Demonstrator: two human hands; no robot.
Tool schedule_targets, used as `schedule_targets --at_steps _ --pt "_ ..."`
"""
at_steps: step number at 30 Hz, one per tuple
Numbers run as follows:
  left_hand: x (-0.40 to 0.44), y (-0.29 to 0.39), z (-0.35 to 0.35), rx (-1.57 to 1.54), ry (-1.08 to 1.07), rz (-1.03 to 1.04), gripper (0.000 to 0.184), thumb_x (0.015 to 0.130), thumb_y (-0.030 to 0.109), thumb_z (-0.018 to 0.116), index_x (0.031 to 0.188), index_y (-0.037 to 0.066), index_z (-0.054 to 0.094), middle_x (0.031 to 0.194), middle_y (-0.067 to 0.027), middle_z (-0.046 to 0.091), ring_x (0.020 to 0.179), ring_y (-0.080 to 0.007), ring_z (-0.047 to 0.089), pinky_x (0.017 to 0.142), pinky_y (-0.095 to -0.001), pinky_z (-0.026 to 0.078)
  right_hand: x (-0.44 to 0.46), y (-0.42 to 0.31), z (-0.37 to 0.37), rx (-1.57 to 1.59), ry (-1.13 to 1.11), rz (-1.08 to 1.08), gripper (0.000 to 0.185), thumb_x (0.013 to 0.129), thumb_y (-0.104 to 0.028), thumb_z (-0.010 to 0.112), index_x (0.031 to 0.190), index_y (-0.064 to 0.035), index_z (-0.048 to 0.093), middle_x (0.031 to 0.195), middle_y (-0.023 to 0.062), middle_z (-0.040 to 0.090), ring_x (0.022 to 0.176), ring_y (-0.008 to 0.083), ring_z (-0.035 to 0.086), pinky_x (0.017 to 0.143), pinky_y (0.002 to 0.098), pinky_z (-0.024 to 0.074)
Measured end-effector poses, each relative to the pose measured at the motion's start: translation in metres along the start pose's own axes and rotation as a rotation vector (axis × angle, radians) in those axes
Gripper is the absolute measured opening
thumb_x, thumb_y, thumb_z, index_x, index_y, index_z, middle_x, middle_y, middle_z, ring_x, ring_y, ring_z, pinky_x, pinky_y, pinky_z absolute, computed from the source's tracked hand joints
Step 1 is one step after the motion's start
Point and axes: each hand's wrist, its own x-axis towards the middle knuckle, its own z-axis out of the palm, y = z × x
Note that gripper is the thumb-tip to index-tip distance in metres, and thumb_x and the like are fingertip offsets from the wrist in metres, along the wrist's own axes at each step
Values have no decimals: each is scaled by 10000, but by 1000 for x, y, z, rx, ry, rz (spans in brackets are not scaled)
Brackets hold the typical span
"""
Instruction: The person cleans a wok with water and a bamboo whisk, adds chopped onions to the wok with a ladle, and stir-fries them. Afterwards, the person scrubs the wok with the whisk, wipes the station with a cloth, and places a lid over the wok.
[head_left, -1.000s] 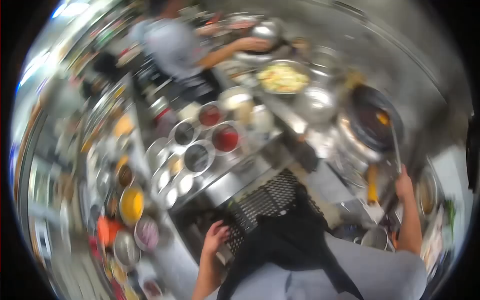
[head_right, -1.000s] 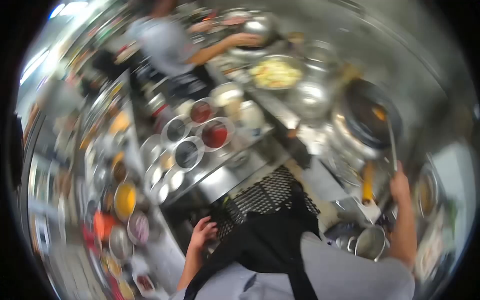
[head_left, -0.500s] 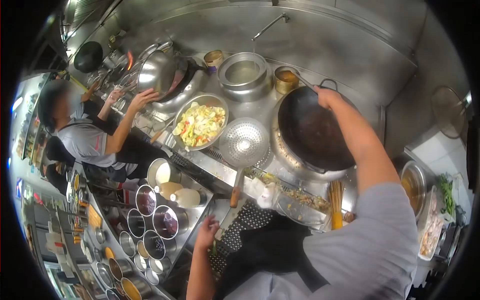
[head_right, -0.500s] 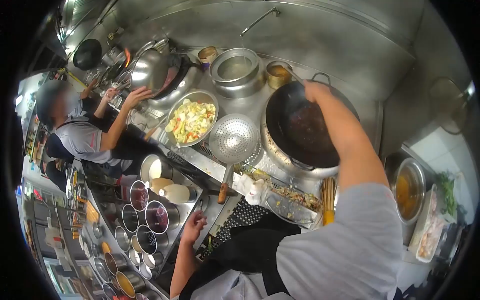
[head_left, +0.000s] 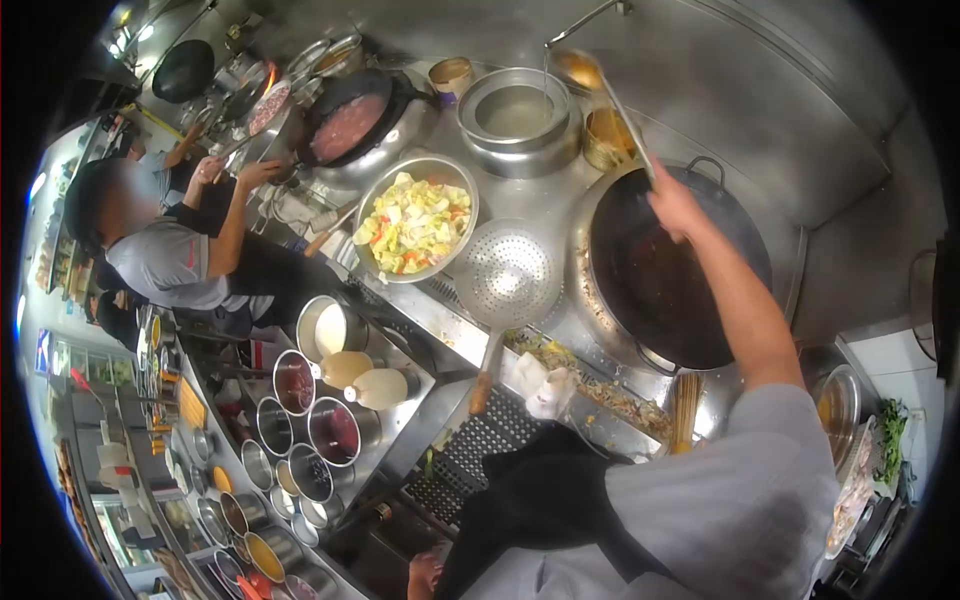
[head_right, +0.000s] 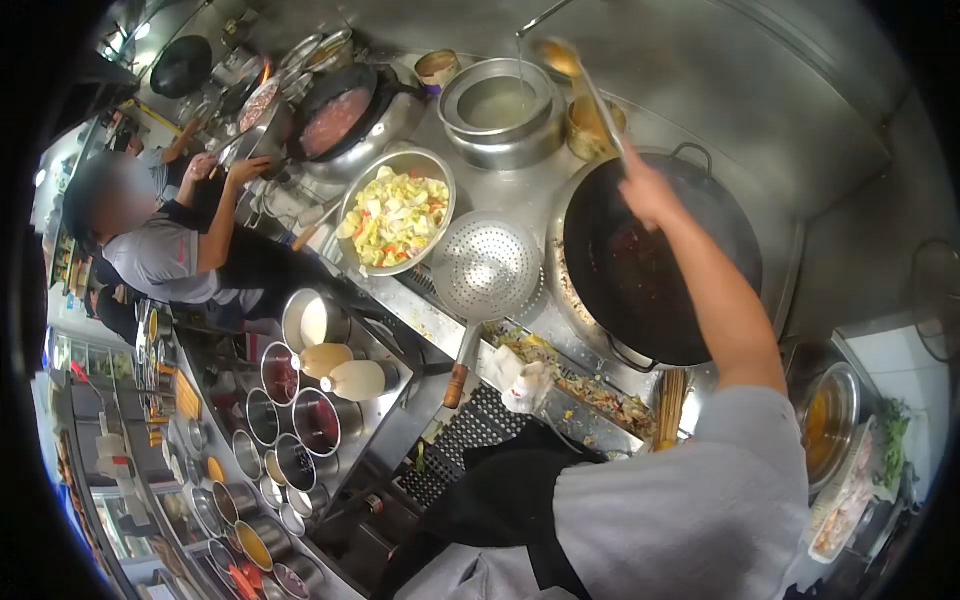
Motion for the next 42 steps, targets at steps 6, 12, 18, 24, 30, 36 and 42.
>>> schedule_targets --at_steps 6,12,18,24,30,36,42 --pt "-17 18 19 -140 20 88 207 891 149 638 1084 91 593 783 -52 602 589 -151 570 482 -303 443 145 -79 120 928 -198 70 439 856 -30 517 1290 -77 473 832 171 622 583 206 580 489 377 472" --pt "-67 152 53 -233 -57 555 300 910 135 641 1193 60 574 886 -54 626 640 -137 586 518 -256 469 143 -153 138 2403 -329 320 119 801 30 544 772 -46 457 711 74 491 600 167 528 492 274 438" --pt "24 181 56 -132 -363 556 319 915 149 641 1196 14 574 862 -52 633 719 -138 608 590 -277 497 5 -125 48 2261 -578 171 170 883 -28 617 910 -42 450 799 63 492 639 115 537 519 241 453" --pt "74 260 125 153 -489 781 405 909 213 632 1256 19 559 932 -114 686 754 -173 643 662 -305 529 -159 -121 -34 2177 -435 173 148 931 -38 573 927 31 442 871 92 503 599 83 523 494 209 442" --pt "-7 320 141 -54 -654 815 401 913 155 627 1283 62 505 1059 -104 667 853 -176 665 672 -311 533 -281 -120 -57 1953 -216 486 140 871 -26 611 872 1 475 773 58 516 572 88 523 461 216 428" --pt "-17 353 151 -256 -792 674 419 970 275 617 1329 133 454 1193 -132 631 1037 -287 643 820 -454 548 -389 -87 -44 1376 29 678 544 858 -28 595 1357 -64 382 777 105 588 549 143 558 442 263 427" --pt "-31 407 197 -390 -840 531 396 990 368 573 1289 117 500 1096 -152 645 881 -283 651 749 -396 550 -520 -40 32 418 -89 555 860 854 8 526 1595 -180 133 808 112 607 562 209 589 548 363 510"
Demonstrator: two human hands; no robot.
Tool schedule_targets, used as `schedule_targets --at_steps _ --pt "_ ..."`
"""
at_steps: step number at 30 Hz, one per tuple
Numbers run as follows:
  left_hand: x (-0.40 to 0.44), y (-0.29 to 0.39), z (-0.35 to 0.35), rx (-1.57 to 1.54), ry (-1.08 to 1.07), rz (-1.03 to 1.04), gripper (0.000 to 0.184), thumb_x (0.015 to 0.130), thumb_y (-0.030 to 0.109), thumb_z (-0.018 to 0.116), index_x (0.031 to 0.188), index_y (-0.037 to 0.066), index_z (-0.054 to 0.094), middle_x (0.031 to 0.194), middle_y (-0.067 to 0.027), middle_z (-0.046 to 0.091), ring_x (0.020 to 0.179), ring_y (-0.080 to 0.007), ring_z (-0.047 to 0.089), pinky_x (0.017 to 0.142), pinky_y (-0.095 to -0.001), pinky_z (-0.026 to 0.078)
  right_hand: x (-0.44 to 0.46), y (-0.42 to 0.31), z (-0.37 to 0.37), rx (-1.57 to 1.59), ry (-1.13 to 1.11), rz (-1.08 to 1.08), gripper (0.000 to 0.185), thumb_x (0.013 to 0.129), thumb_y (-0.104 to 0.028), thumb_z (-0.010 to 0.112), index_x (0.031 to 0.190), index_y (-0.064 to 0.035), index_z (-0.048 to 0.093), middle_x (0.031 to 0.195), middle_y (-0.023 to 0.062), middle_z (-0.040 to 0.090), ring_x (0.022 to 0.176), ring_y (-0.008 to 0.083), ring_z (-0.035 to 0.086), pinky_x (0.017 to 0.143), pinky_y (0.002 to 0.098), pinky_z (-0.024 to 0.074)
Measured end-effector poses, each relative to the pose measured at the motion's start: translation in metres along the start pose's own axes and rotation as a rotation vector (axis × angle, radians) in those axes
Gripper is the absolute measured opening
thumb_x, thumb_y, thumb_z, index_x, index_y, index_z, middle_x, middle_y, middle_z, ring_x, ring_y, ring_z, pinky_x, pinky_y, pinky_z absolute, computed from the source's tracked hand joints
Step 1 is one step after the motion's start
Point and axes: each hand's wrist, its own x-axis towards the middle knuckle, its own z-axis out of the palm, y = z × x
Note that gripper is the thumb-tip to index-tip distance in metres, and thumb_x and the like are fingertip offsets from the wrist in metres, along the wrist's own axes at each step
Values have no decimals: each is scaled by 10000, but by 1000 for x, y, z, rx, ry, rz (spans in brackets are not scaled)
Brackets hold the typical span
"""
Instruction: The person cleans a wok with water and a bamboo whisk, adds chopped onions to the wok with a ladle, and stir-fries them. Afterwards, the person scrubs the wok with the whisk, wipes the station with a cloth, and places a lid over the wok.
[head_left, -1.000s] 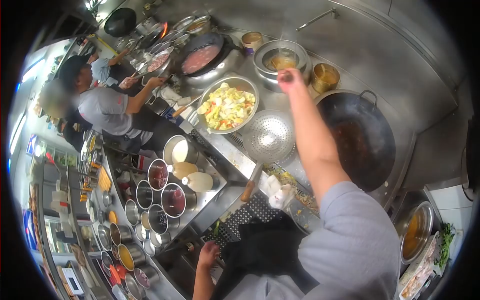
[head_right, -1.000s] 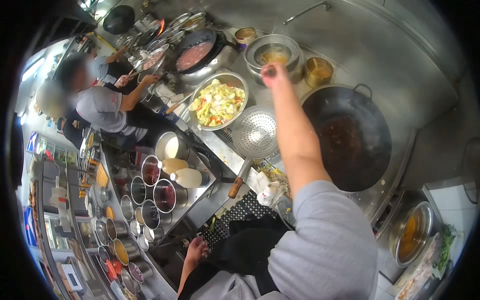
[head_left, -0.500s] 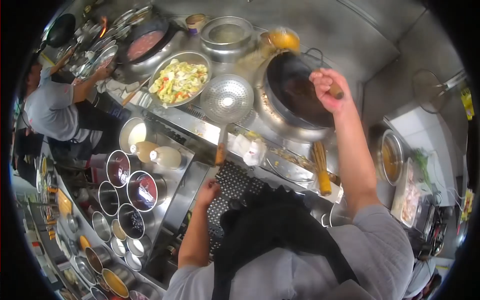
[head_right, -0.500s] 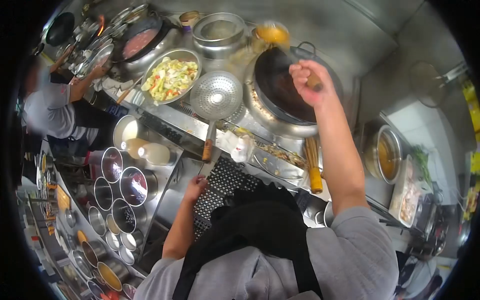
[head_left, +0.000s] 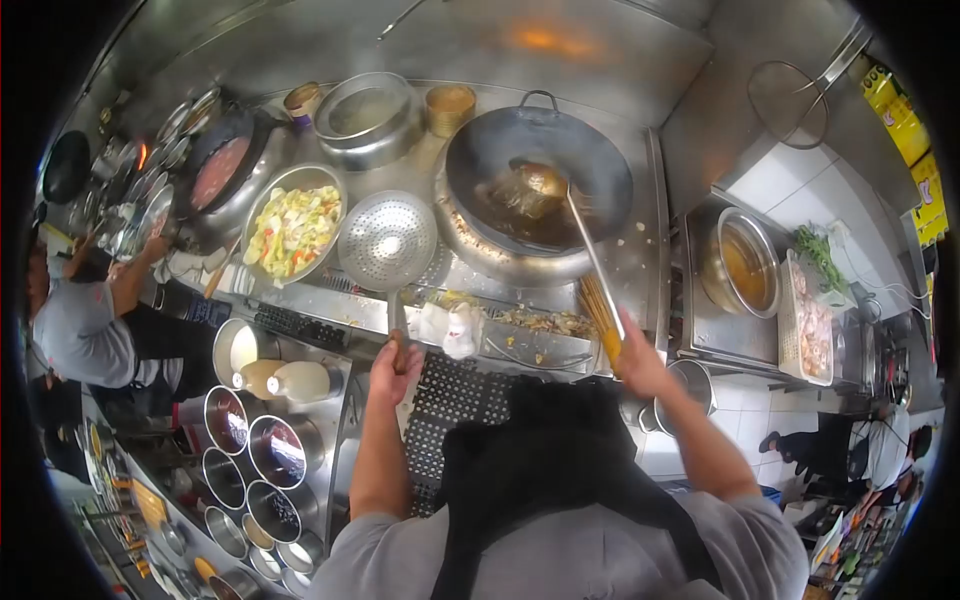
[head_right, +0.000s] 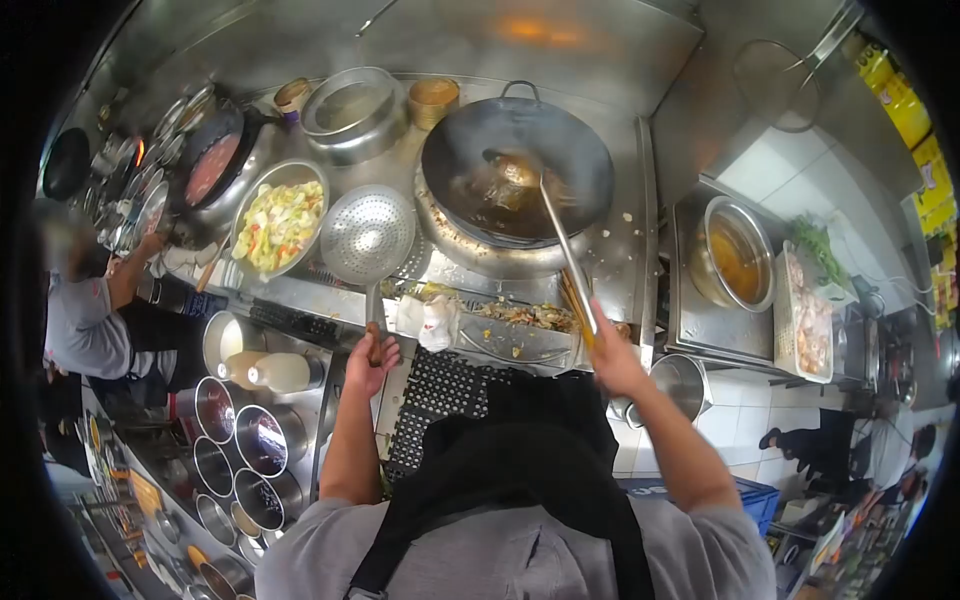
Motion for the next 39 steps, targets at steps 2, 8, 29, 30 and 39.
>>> schedule_targets --at_steps 2,8,29,30,39 --pt "31 0 -6 5 -17 -94 347 993 374 566 1239 132 524 1067 -147 660 840 -260 644 705 -370 540 -6 48 8 -82 49 -148 903 819 19 523 1593 -230 130 991 199 669 709 319 653 674 428 537" --pt "19 29 19 129 -82 -232 141 994 321 577 995 180 562 736 3 534 593 -115 497 522 -268 412 -13 73 -86 -509 197 -36 902 800 -23 566 1552 -376 215 1031 238 663 862 441 644 770 537 506" --pt "-51 88 23 343 -234 -32 209 966 246 606 1064 97 497 690 -24 480 492 -106 449 433 -259 392 379 -306 80 644 -313 -245 799 882 -3 563 1566 -186 194 779 88 550 521 148 499 421 295 392" --pt "-46 98 15 331 -281 -54 217 958 239 613 1070 92 499 699 -23 492 497 -102 459 435 -259 397 417 -327 107 478 -240 -269 793 871 -2 558 1559 -159 196 749 93 545 518 156 500 419 298 397" --pt "-42 169 -14 420 -414 -113 224 940 190 639 1077 81 500 715 -16 522 508 -100 485 469 -231 415 516 -443 183 1650 -657 290 136 785 35 548 755 -50 446 640 53 462 541 179 513 459 281 440"
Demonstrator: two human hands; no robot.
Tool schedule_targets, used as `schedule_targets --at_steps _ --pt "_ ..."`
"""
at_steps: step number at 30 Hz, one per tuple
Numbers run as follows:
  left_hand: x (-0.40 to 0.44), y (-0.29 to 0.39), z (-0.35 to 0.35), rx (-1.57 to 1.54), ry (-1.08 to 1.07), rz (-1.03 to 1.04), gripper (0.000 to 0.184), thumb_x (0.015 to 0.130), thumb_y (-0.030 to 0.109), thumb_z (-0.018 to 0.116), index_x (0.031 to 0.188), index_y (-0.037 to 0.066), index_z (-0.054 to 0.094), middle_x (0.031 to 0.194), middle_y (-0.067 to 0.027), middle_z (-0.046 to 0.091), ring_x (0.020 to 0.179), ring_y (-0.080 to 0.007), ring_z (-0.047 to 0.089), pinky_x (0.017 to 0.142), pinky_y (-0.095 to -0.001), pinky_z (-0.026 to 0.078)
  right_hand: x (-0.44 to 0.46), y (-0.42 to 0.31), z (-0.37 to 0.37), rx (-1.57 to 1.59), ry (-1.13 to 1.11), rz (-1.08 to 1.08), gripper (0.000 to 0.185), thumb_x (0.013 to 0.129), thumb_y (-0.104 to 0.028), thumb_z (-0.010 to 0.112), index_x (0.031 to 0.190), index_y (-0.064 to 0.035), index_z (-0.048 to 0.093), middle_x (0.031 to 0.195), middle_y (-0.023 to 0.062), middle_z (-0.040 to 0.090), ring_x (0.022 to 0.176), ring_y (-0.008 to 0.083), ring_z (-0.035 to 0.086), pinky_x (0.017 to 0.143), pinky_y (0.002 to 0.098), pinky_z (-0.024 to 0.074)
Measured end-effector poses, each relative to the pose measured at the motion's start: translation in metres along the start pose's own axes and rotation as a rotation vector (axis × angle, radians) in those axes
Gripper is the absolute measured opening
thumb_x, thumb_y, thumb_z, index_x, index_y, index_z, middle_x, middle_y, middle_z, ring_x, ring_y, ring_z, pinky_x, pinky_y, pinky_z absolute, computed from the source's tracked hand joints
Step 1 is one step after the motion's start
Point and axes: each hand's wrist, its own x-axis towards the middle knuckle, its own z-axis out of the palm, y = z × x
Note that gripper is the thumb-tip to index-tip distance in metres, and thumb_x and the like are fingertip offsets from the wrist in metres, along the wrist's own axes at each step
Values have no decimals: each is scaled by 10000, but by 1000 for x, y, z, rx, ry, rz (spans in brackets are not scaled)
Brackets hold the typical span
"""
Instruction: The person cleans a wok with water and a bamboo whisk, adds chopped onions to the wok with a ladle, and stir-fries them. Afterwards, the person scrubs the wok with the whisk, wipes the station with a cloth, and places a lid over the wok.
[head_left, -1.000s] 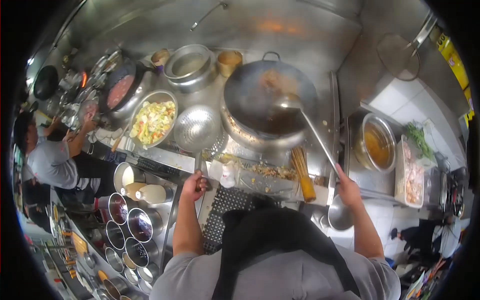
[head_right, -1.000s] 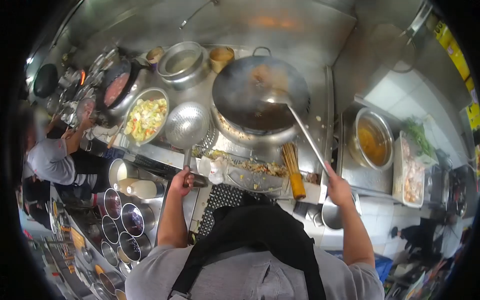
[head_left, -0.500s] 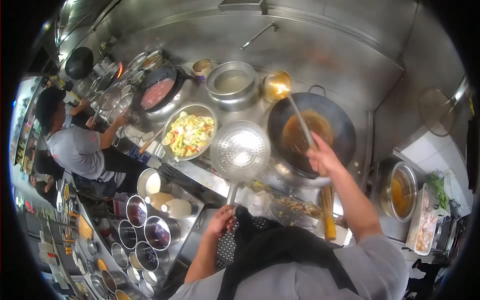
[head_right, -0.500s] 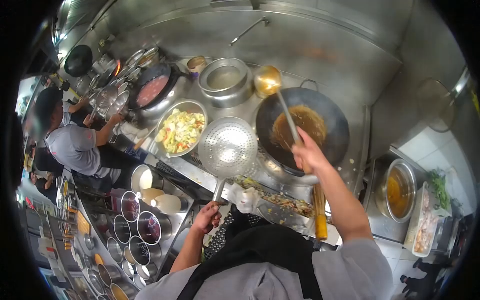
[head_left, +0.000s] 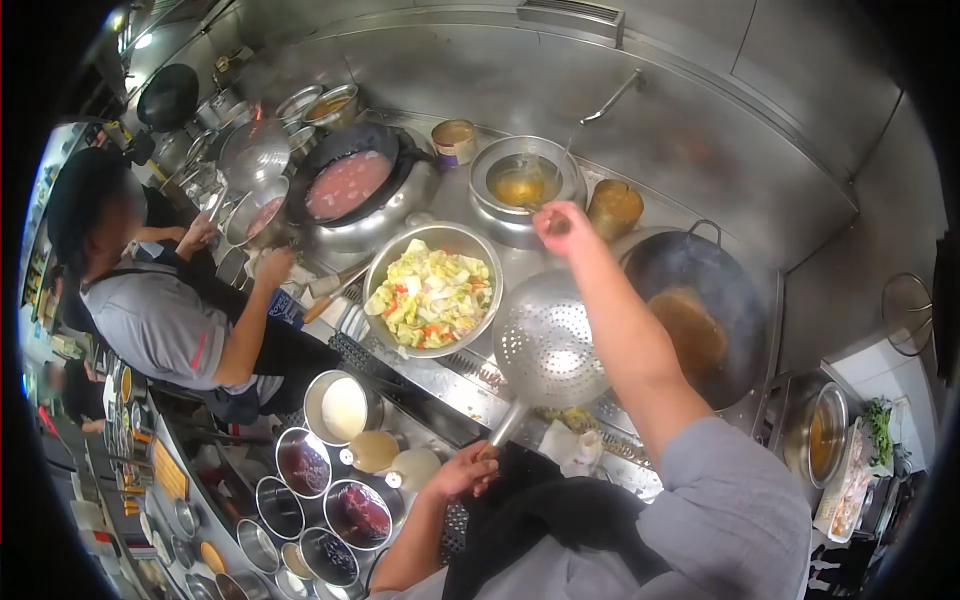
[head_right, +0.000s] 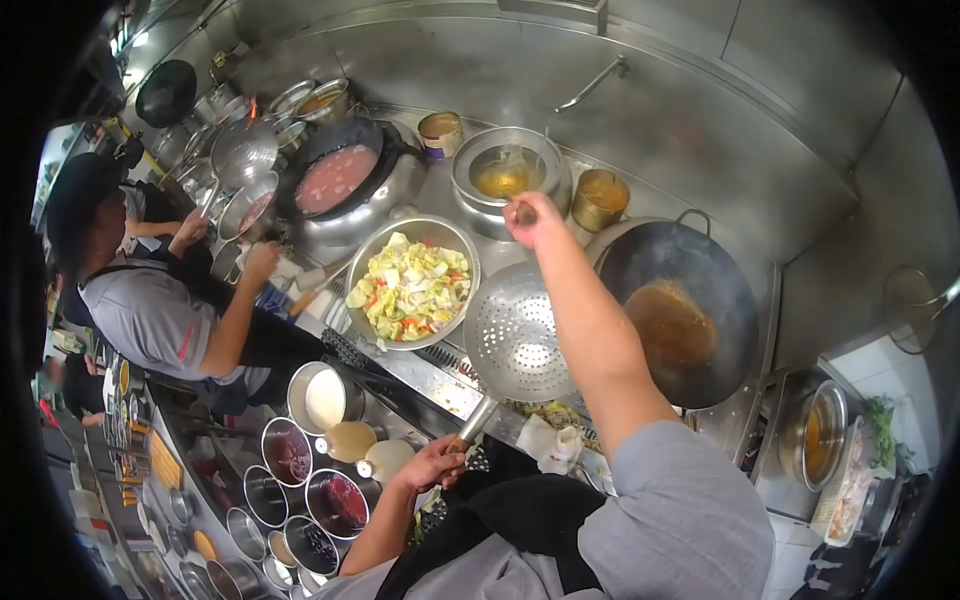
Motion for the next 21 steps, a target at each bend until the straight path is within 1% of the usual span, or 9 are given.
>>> schedule_targets --at_steps 2,3,6,11,14,15,18,19,21 --pt "6 -1 -1 -28 -40 50 220 928 158 644 1072 81 496 732 -29 538 538 -113 503 483 -230 405 -11 5 -10 63 -69 -44 143 775 41 562 760 -44 449 654 39 463 560 176 527 468 281 443" --pt "9 10 10 -72 -5 67 236 912 126 659 1076 78 496 814 -58 568 586 -120 527 525 -242 447 -24 0 -14 99 -184 -3 149 800 29 575 801 -37 441 697 35 471 584 157 546 479 272 439" --pt "28 16 10 -39 -87 45 276 898 105 672 1097 68 484 883 -81 574 598 -125 528 538 -272 475 -102 8 0 235 -275 -35 133 856 -12 563 861 -20 430 732 37 483 587 129 550 490 255 432" --pt "49 51 69 -116 -178 -12 315 888 78 654 1139 71 464 837 -53 525 585 -112 493 493 -285 444 -234 -4 -14 155 -455 -54 107 914 -51 537 924 4 446 801 46 490 584 78 525 491 219 437" --pt "75 70 117 -99 -141 -26 324 877 70 645 1144 67 463 806 -34 518 580 -109 490 491 -280 437 -316 -10 -24 4 -360 -175 57 926 -47 527 934 -34 472 838 54 494 579 67 503 488 228 436" --pt "86 75 137 -139 -142 -10 255 878 66 628 1082 80 477 768 -24 516 580 -113 499 494 -283 433 -344 -12 -26 -15 -336 -187 147 922 -26 535 1033 -89 462 838 51 490 585 70 497 483 230 428" --pt "130 84 184 -202 -168 -30 141 868 42 598 946 105 500 717 -18 522 591 -127 506 507 -287 419 -418 -15 -47 -234 -112 -386 356 911 -27 559 1218 -116 403 859 65 519 587 80 504 475 228 415" --pt "145 86 200 -210 -141 -42 128 865 33 593 925 103 503 708 -21 521 588 -133 508 506 -287 418 -440 -15 -56 -263 29 -414 381 906 -34 585 1254 -121 457 831 53 506 581 98 491 474 246 421" --pt "173 88 233 -226 -91 -59 112 857 16 581 882 98 510 690 -27 519 584 -146 512 503 -288 416 -478 -11 -78 -389 225 -451 528 893 -36 600 1364 -118 378 834 82 544 568 111 493 459 256 419"
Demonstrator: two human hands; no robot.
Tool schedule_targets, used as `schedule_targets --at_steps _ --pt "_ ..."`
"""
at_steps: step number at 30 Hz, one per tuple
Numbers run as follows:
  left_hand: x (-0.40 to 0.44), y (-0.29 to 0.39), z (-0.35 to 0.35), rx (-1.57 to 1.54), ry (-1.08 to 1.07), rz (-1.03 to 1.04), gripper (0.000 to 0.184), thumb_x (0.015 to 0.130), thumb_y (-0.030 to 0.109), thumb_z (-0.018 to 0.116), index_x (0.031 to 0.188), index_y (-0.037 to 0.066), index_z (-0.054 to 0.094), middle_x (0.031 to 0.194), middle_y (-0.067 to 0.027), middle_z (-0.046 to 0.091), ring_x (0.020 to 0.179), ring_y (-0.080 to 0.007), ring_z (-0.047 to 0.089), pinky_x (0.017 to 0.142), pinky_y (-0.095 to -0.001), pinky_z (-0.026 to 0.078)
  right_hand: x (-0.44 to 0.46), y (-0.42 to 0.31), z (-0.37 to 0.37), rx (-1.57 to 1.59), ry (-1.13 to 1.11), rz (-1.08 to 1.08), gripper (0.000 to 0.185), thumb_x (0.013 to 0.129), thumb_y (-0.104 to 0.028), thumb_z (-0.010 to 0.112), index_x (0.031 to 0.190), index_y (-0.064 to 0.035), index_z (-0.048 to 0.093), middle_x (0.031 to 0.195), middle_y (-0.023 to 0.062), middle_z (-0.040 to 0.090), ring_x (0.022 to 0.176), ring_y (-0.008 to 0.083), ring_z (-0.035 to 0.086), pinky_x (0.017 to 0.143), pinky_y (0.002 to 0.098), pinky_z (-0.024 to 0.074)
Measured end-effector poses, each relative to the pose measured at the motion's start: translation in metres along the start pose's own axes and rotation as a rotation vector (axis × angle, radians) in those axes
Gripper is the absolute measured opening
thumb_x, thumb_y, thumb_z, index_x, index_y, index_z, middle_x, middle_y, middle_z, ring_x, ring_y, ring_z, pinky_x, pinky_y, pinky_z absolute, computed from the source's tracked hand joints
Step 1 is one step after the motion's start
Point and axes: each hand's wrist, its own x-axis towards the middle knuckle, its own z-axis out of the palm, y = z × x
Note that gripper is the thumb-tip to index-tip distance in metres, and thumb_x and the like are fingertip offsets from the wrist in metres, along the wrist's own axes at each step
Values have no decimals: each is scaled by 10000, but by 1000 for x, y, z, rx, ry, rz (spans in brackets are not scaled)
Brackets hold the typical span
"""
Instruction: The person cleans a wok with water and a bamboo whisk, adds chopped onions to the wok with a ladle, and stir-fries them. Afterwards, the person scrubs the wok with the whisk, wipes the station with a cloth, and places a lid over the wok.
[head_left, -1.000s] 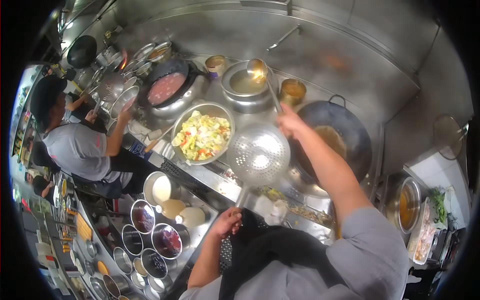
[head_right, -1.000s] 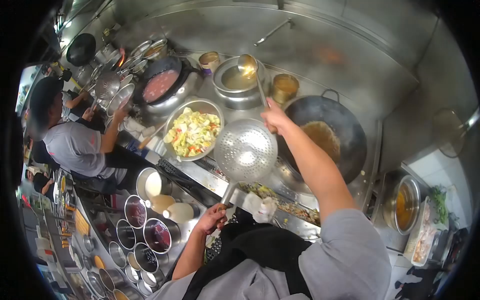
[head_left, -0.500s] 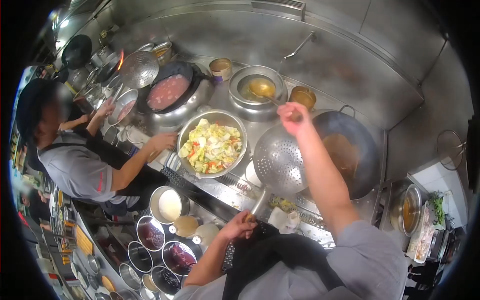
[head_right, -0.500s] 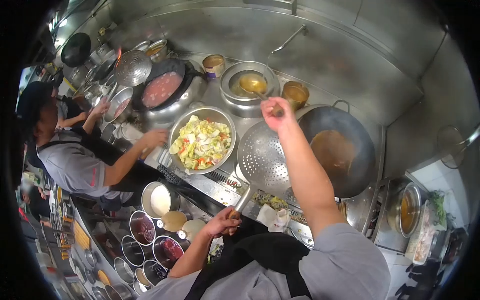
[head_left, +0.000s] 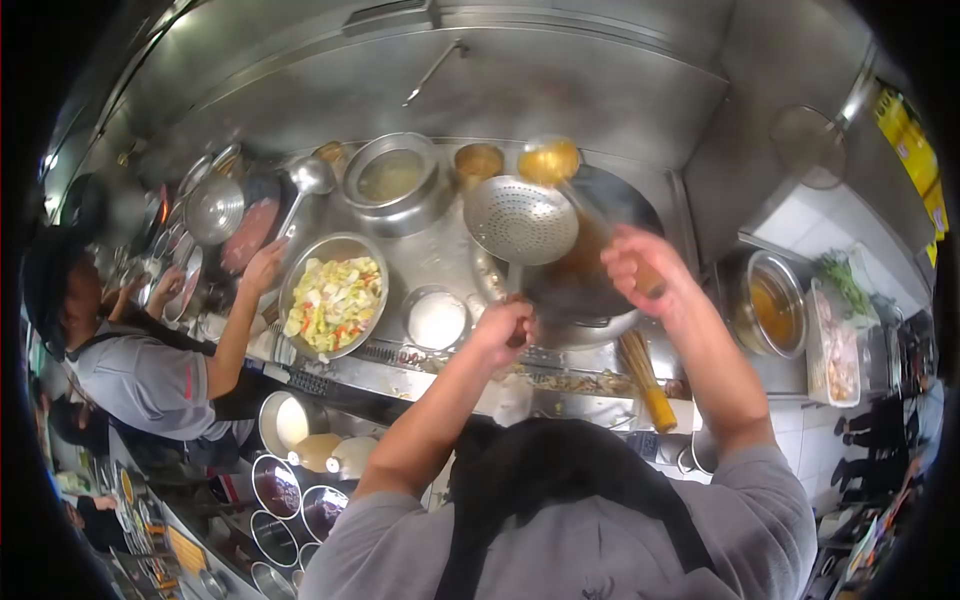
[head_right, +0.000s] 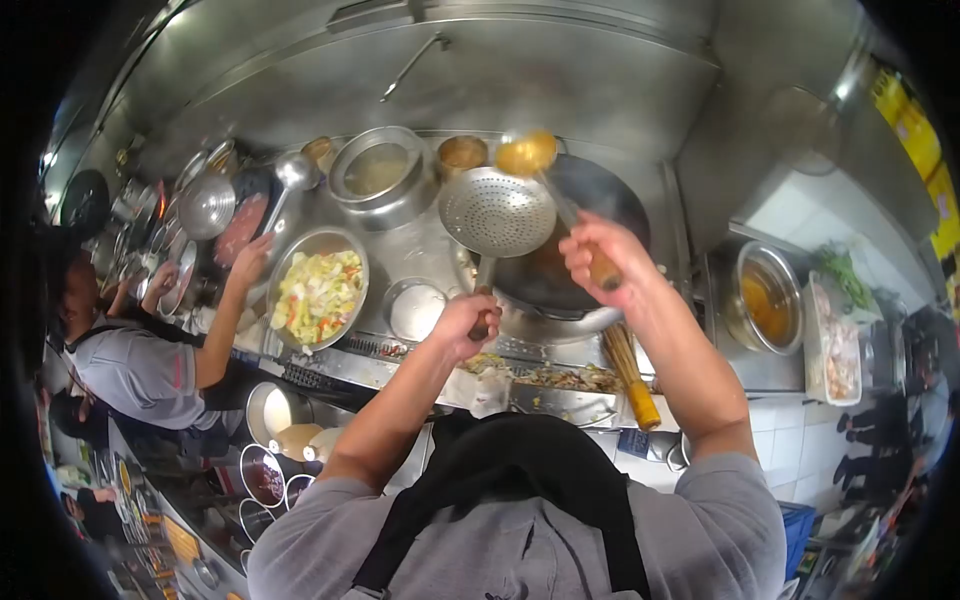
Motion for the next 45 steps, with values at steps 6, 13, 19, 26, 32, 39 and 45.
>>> schedule_targets --at_steps 6,13,19,26,32,39,45 --pt "67 -34 40 38 64 -25 87 844 -7 574 835 59 519 662 -56 527 574 -171 530 505 -304 432 -73 27 -88 61 15 128 885 864 -14 580 1578 -191 89 815 109 578 558 127 498 447 258 378" --pt "70 -69 41 206 5 -50 101 813 -26 584 876 24 522 684 -79 545 575 -180 535 464 -329 415 -34 104 -178 -447 115 -148 869 851 20 550 1591 -168 136 795 97 567 510 162 498 443 310 405" --pt "31 -68 10 1203 564 691 519 781 22 557 1289 48 449 939 -231 637 755 -406 636 667 -469 496 -52 67 -153 -552 294 -316 912 817 53 522 1595 -133 84 766 62 537 515 153 495 441 311 416" --pt "3 -69 -14 1290 736 713 783 785 -4 539 1517 136 299 1100 -259 640 1003 -473 607 813 -542 481 -25 50 -162 -41 -141 -113 863 866 -4 543 1591 -146 96 828 124 594 527 192 533 460 361 441" --pt "-33 -93 -100 623 604 732 788 765 -27 561 1512 92 338 804 -45 569 592 -167 558 554 -302 488 -55 100 -150 -1244 279 -73 794 907 -34 528 1586 -163 138 851 180 625 551 228 564 492 400 463" --pt "-81 -145 -171 37 416 434 433 779 -50 558 1190 81 526 724 -7 495 509 -117 471 440 -262 400 -34 74 -164 -369 63 28 830 879 -3 565 1581 -223 182 785 87 571 545 180 524 475 333 430" --pt "-89 -162 -225 43 302 141 254 787 155 628 1018 105 537 822 -79 573 639 -192 536 577 -321 447 -5 133 -184 -1805 376 -286 876 878 -63 587 1594 -205 103 770 81 556 558 173 546 523 347 481"
